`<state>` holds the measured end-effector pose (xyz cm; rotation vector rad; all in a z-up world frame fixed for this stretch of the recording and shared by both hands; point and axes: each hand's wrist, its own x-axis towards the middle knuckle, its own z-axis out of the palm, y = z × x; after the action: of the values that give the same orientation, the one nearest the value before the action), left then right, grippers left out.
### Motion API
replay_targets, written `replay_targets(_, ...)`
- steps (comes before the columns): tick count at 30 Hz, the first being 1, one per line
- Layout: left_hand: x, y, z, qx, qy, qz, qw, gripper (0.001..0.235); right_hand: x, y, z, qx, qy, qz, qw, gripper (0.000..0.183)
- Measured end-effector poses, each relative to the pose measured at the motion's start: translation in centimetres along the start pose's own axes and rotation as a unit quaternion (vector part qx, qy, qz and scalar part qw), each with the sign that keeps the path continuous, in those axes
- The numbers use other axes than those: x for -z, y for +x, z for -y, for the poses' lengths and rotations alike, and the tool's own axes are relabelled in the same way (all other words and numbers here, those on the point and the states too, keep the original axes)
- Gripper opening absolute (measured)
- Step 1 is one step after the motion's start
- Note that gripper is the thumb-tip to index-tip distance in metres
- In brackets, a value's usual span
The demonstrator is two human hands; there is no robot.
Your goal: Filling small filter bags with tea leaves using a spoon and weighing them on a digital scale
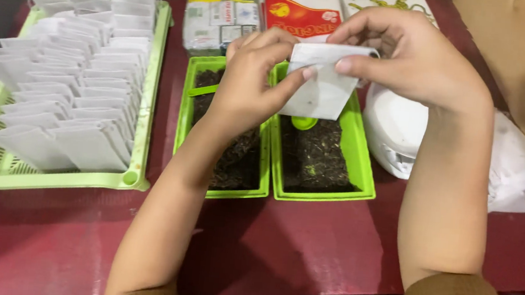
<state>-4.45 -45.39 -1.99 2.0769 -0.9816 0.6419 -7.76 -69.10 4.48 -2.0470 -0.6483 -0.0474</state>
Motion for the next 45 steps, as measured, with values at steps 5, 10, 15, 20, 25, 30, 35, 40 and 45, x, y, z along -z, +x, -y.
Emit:
replay_targets(5, 3.1, -0.9, -1.4, -0.02, -0.102, 0.026, 0.994, 0.028, -2.3, 0.6, 1.1, 0.027, -0.037, -0.028, 0.999, 0.011)
replay_targets(10, 4.5, -1.4, -1.7, -0.034, -0.153, 0.057, 0.986, 0.032, -3.4, -0.4, 2.6, 0.016, -0.096, -0.063, 0.993, 0.007)
replay_targets(15, 5.9, -1.3, -2.6, -0.006, -0.149, 0.053, 0.987, 0.014, -3.8, -1.1, 2.8, 0.071, -0.148, -0.034, 0.986, 0.019)
replay_targets(20, 6.5, -1.5, -2.6, -0.029, -0.116, 0.042, 0.992, 0.012, -4.0, -1.1, 2.8, 0.071, -0.138, -0.037, 0.987, 0.016)
replay_targets(25, 7.2, -1.5, -2.6, -0.09, -0.101, 0.061, 0.989, 0.016, -4.0, -1.2, 2.7, 0.089, -0.143, -0.032, 0.985, 0.014)
replay_targets(30, 7.4, -1.4, -2.5, -0.132, -0.082, 0.101, 0.983, 0.02, -4.0, -1.2, 2.7, 0.101, -0.175, -0.021, 0.979, 0.003)
replay_targets(35, 6.9, -1.4, -2.4, -0.126, -0.079, 0.137, 0.979, 0.016, -3.9, -1.0, 3.0, 0.141, -0.165, 0.004, 0.976, 0.008)
replay_targets(40, 7.2, -1.5, -2.6, -0.105, -0.107, 0.147, 0.978, 0.004, -3.6, -1.1, 2.9, 0.156, -0.181, 0.025, 0.971, 0.01)
replay_targets(45, 7.0, -1.5, -2.4, -0.127, -0.053, 0.152, 0.979, 0.011, -3.2, -1.0, 2.6, 0.099, -0.189, 0.154, 0.965, 0.024)
